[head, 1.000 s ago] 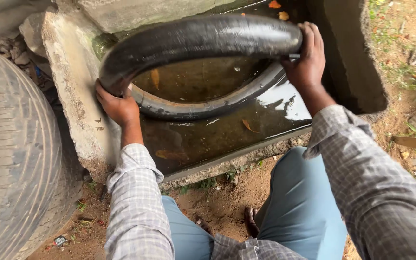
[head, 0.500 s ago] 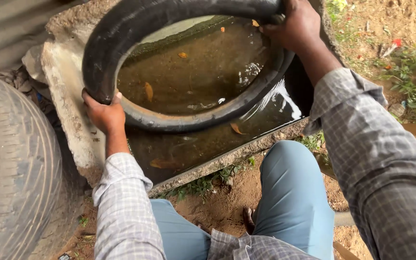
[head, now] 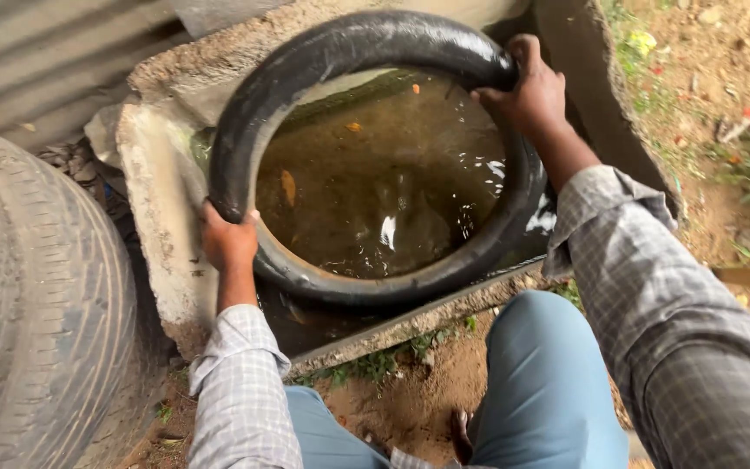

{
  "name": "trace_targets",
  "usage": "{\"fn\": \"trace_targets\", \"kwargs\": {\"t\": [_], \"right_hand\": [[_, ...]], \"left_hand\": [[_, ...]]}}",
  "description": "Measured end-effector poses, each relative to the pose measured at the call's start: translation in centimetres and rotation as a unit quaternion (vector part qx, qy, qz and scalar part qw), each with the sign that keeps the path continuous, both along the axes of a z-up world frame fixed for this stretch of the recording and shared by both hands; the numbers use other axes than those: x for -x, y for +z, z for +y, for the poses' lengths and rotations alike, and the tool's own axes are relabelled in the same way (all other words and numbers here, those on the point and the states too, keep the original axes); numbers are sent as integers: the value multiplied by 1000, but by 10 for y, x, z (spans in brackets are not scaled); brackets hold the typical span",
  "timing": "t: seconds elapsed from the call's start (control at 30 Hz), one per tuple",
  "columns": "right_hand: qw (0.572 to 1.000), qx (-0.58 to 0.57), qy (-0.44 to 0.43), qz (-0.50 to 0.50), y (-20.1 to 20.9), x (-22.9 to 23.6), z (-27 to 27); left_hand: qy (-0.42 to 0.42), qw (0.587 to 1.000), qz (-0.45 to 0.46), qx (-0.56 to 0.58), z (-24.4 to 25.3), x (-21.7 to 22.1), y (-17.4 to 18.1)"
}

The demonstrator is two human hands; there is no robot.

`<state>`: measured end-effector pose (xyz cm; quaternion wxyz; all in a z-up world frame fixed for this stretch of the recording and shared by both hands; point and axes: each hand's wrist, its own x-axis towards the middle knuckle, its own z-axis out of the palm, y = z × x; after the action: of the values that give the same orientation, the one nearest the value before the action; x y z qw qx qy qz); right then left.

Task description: The person submerges a tire inner tube in a water-filled concrete trough, rotating and pressing it under water to check for air bubbles, then lifts the tube out of the trough, carries it across the yard, and sits pressing along its edge near a basin.

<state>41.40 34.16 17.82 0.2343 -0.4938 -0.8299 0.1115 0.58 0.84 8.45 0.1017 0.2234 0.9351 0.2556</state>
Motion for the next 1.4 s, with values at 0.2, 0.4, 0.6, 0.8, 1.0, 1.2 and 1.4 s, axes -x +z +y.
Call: {"fn": "trace_targets", "kwargs": {"t": [0.2, 0.4, 0.6, 0.8, 1.0, 1.2, 1.4], "right_hand": [[995, 94, -23, 17, -33, 9, 8], [989, 143, -24, -18, -78, 8, 30], [986, 151, -21, -67, -107, 10, 37], [976, 154, -14, -151, -140, 6, 33], [948, 169, 21, -269, -162, 11, 37], [933, 191, 14, -304, -188, 15, 40], [925, 221, 1, -311, -193, 20, 47]], "left_hand": [[-33, 999, 28, 33, 6, 8, -16], [-57, 988, 9, 141, 24, -2, -6], [-113, 976, 49, 178, 29, 0, -35], [-157, 962, 55, 217, 37, 2, -67], [-193, 947, 43, 253, 45, 5, -94], [-198, 949, 49, 242, 41, 13, -124], [-199, 946, -4, 254, 59, 17, -129]]}}
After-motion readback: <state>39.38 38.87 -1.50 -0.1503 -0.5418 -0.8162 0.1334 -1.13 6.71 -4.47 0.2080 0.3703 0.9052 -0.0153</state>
